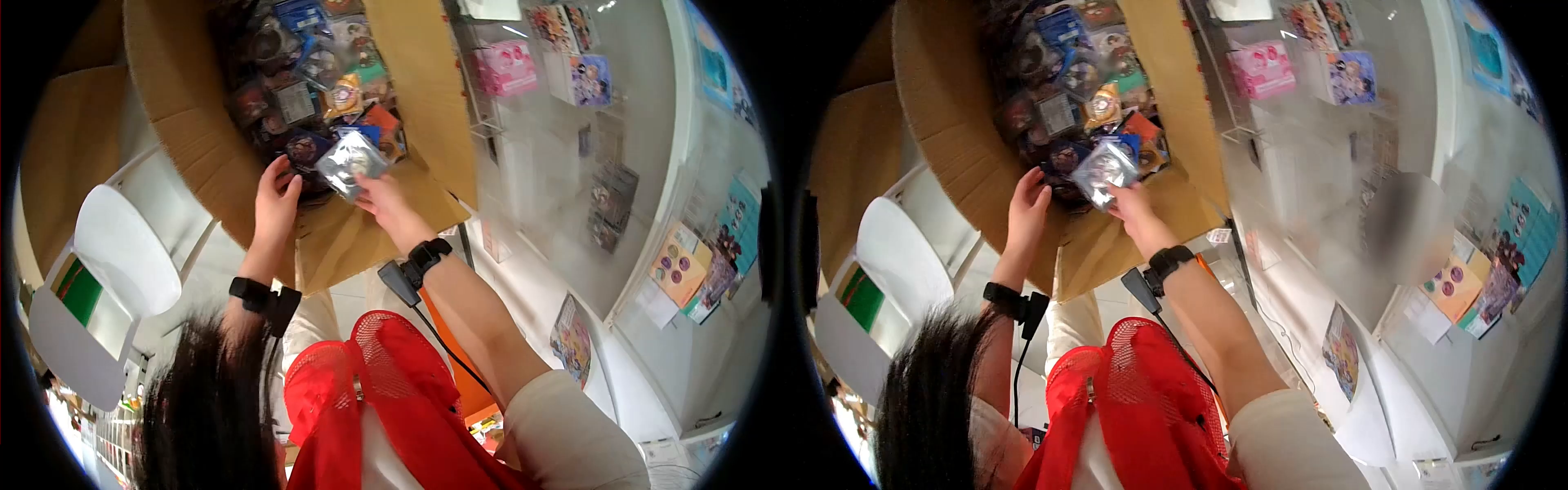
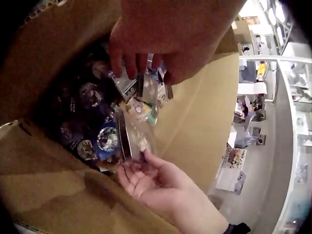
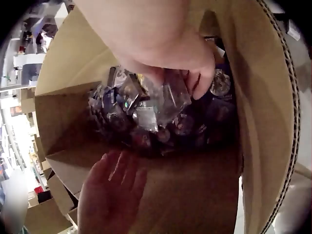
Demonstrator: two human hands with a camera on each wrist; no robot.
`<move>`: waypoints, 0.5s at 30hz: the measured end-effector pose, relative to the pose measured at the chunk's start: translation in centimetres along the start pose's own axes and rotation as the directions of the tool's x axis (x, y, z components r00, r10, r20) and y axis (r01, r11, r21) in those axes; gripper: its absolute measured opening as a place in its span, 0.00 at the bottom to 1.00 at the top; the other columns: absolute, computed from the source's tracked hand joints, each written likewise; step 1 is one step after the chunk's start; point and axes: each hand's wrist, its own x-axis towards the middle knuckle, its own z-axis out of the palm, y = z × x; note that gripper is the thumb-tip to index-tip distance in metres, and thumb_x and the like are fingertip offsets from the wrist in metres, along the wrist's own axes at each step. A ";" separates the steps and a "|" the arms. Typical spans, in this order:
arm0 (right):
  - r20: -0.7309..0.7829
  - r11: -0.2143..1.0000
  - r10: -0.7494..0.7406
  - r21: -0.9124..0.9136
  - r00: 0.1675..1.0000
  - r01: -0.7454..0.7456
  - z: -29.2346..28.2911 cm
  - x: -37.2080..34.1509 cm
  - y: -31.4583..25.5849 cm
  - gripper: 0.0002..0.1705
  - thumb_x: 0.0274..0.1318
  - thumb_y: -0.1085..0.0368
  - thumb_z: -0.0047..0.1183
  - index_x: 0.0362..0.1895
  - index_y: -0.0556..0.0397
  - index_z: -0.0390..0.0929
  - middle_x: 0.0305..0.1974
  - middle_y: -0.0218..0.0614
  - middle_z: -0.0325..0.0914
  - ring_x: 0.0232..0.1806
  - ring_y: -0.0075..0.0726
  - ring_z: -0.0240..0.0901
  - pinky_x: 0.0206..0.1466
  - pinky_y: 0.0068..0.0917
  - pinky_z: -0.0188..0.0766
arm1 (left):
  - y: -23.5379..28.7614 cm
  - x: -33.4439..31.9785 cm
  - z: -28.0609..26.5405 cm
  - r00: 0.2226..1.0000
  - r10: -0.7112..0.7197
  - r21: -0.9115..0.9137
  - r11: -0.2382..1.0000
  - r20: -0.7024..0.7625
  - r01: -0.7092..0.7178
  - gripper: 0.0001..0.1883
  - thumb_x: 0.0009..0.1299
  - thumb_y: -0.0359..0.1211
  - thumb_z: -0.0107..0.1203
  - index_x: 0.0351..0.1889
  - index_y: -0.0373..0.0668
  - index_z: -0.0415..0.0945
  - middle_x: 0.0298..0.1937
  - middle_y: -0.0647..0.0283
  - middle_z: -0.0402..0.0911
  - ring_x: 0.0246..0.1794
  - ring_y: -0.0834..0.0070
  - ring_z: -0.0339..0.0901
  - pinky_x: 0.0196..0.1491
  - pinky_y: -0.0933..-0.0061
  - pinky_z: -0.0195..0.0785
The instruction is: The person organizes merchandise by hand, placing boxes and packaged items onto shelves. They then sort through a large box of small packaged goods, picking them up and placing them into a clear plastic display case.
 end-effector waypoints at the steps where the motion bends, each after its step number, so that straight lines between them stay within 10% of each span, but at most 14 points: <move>1: 0.056 0.999 -0.032 -0.034 0.998 0.034 -0.1 -0.1 -0.4 0.15 0.51 0.60 0.50 0.43 0.48 0.67 0.36 0.30 0.72 0.36 0.29 0.68 0.40 0.33 0.66 | -0.4 0.2 0.3 0.999 0.012 0.007 1.000 0.032 -0.012 0.22 0.62 0.28 0.49 0.55 0.36 0.60 0.52 0.54 0.66 0.49 0.71 0.67 0.50 0.74 0.62; 5: -0.052 0.892 -0.151 -0.437 0.987 0.114 0.1 0.2 -2.2 0.22 0.51 0.58 0.50 0.48 0.52 0.62 0.39 0.34 0.69 0.38 0.29 0.68 0.38 0.31 0.66 | -1.7 0.8 0.8 1.000 0.011 -0.065 0.998 0.027 -0.009 0.22 0.64 0.28 0.48 0.56 0.37 0.59 0.56 0.58 0.64 0.55 0.72 0.62 0.57 0.76 0.53; 9: -0.056 0.816 -0.575 -0.100 0.816 0.569 -1.5 -4.5 -6.2 0.20 0.53 0.62 0.47 0.48 0.57 0.60 0.35 0.33 0.70 0.29 0.25 0.70 0.28 0.19 0.66 | -1.4 0.5 0.3 0.998 -0.005 -0.017 1.000 0.057 0.006 0.22 0.64 0.28 0.47 0.57 0.37 0.59 0.57 0.58 0.63 0.55 0.73 0.62 0.56 0.76 0.55; 11: -0.160 0.644 -0.760 -0.318 0.630 0.696 -4.5 -8.1 -9.6 0.14 0.57 0.61 0.41 0.45 0.55 0.62 0.33 0.31 0.69 0.29 0.24 0.68 0.30 0.18 0.65 | -1.8 0.5 -0.1 0.997 -0.001 0.011 1.000 0.075 0.000 0.22 0.64 0.29 0.47 0.57 0.38 0.59 0.57 0.60 0.63 0.55 0.73 0.62 0.55 0.76 0.55; 12: -0.196 0.427 -0.902 -0.525 0.384 0.736 -7.4 -8.3 -10.7 0.13 0.57 0.63 0.41 0.45 0.54 0.62 0.34 0.32 0.68 0.33 0.26 0.66 0.36 0.21 0.64 | -1.5 0.4 -0.3 0.997 -0.011 0.017 1.000 0.082 0.010 0.22 0.64 0.29 0.47 0.57 0.38 0.59 0.57 0.60 0.63 0.55 0.73 0.62 0.55 0.76 0.55; 15: -0.284 0.208 -0.939 -0.917 -0.192 0.341 -18.0 -9.7 -14.9 0.19 0.50 0.65 0.48 0.46 0.57 0.63 0.42 0.41 0.63 0.45 0.38 0.61 0.48 0.32 0.59 | -0.5 0.2 -0.4 0.995 -0.045 0.019 0.999 0.083 0.044 0.22 0.64 0.29 0.47 0.57 0.39 0.59 0.58 0.60 0.63 0.55 0.73 0.62 0.55 0.76 0.54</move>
